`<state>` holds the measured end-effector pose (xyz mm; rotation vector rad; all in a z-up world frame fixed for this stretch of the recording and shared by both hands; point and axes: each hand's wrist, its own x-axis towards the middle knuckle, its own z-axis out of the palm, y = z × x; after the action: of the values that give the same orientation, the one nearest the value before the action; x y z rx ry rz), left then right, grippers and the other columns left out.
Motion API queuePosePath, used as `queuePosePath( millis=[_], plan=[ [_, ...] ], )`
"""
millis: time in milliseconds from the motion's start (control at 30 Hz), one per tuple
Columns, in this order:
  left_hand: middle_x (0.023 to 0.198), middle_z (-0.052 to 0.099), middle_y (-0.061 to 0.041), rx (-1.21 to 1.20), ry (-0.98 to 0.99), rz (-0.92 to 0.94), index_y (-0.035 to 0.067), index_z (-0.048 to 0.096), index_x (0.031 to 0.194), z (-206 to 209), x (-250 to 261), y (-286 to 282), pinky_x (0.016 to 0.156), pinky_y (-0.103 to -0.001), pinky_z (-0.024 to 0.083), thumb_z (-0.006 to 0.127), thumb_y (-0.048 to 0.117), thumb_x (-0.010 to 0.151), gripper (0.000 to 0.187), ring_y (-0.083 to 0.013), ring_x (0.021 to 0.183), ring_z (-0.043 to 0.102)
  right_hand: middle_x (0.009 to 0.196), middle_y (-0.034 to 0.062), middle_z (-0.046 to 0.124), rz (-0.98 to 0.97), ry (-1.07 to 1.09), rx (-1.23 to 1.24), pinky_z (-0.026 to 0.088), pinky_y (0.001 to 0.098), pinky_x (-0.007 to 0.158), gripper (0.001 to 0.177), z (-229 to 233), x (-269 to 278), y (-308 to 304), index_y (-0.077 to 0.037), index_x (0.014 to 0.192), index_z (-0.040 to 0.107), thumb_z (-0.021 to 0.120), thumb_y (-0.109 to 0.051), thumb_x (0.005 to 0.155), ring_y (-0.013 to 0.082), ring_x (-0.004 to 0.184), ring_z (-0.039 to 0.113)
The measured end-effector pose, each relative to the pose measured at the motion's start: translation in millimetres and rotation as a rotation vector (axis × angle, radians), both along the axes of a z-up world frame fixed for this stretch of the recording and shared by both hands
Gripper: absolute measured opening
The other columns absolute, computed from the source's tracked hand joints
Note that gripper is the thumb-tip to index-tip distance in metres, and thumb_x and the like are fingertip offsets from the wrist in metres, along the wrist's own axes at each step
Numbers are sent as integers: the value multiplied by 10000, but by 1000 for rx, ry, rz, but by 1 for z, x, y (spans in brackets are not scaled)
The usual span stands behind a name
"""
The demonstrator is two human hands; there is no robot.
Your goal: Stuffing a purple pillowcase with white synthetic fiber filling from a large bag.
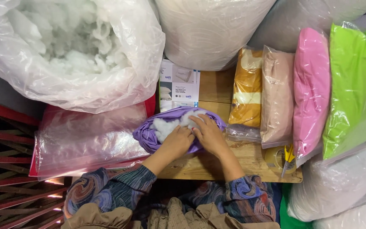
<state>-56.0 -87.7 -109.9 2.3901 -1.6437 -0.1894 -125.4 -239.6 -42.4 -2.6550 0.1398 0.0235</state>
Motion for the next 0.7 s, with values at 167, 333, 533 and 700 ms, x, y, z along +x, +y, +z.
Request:
queuePosePath(
  millis=[167,333,533,700],
  plan=[
    [1126,708,-115,21,-28,-31,72,735,1087,-1,5,5,1132,-554,339,635,72,885,226,-285,1177,640,1342,163,594,62,-35,-288,510,474,1011,255,-49,7,-3,-205,1193,698,613,-280,965,425,1191,608],
    [876,710,-75,-214,-22,56,113,745,844,36,24,24,799,-431,532,632,215,856,152,-277,809,710,1280,159,622,17,83,-338,546,457,959,252,-75,11,-24,-164,1130,719,658,-268,908,421,1131,646],
    [876,630,-47,-207,-70,402,166,748,871,44,50,52,680,-378,558,649,228,843,120,-269,810,675,1423,274,545,-6,124,49,501,589,1008,363,17,-2,-15,-196,1217,731,713,-150,858,560,1208,581],
    [1014,619,-179,-23,156,632,67,688,1046,18,73,77,693,-493,585,681,108,834,216,-394,860,693,1283,31,676,-253,-93,61,538,423,960,273,14,-8,-20,-372,1142,755,764,-311,875,315,1135,683]
  ],
)
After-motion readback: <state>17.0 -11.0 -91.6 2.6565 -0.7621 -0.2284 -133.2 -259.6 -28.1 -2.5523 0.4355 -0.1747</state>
